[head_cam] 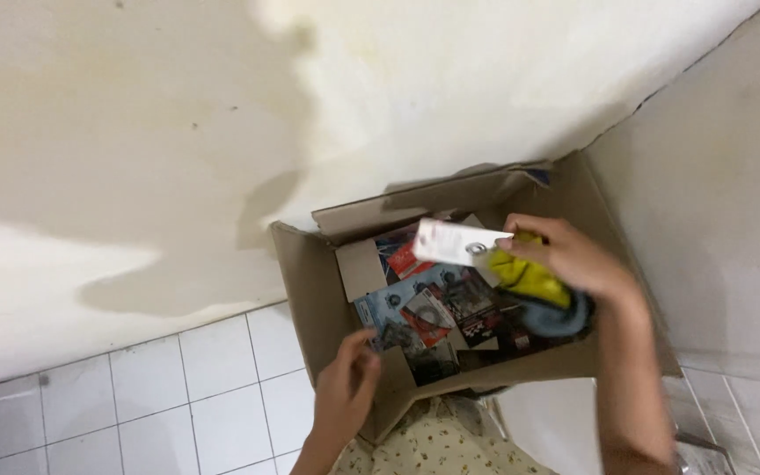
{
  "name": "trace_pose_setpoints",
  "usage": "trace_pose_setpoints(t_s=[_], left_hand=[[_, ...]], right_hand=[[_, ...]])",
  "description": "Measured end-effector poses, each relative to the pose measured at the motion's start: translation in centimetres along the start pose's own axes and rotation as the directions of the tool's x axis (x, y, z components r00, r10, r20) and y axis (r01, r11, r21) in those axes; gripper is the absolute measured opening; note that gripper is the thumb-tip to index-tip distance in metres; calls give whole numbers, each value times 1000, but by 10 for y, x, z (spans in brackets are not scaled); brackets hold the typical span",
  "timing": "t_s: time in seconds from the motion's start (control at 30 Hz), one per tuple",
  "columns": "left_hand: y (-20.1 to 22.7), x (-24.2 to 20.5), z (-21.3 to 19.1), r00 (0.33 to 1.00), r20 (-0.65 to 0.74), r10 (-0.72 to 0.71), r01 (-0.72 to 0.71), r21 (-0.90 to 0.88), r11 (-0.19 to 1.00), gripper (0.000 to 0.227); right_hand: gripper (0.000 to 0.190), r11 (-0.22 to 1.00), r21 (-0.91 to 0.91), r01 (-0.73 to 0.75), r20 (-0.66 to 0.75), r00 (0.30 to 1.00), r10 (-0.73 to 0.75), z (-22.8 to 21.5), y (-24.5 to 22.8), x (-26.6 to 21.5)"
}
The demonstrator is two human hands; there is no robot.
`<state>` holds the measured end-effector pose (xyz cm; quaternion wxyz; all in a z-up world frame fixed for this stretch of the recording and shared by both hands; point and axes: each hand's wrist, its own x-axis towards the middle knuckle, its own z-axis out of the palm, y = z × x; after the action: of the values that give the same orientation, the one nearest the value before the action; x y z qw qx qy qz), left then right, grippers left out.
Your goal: The person wipes several small packaged items with a yellow cloth and places them on a wall-mounted wire rack. The person picks up each item from a cardboard box, wipes it, and hangs it on the rack. This is repeated for multiple items throughout the clip.
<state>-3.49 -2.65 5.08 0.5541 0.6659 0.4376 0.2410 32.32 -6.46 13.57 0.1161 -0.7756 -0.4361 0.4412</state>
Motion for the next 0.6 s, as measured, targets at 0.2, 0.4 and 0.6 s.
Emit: trace_pose_setpoints(t_s=[0.2,0.4,0.6], left_hand=[[16,31,24,863,253,438,-382,-244,892,85],[-1,50,37,981,85,177,-41,-794,606,93],[27,51,26,904,418,95,320,-806,497,64]], right_hand=[[91,727,640,-246,-47,933,357,87,-72,-40],[72,621,784,12,-1,1000,-18,167,1,-3],[81,756,645,112,-27,992,-124,168,19,-4]])
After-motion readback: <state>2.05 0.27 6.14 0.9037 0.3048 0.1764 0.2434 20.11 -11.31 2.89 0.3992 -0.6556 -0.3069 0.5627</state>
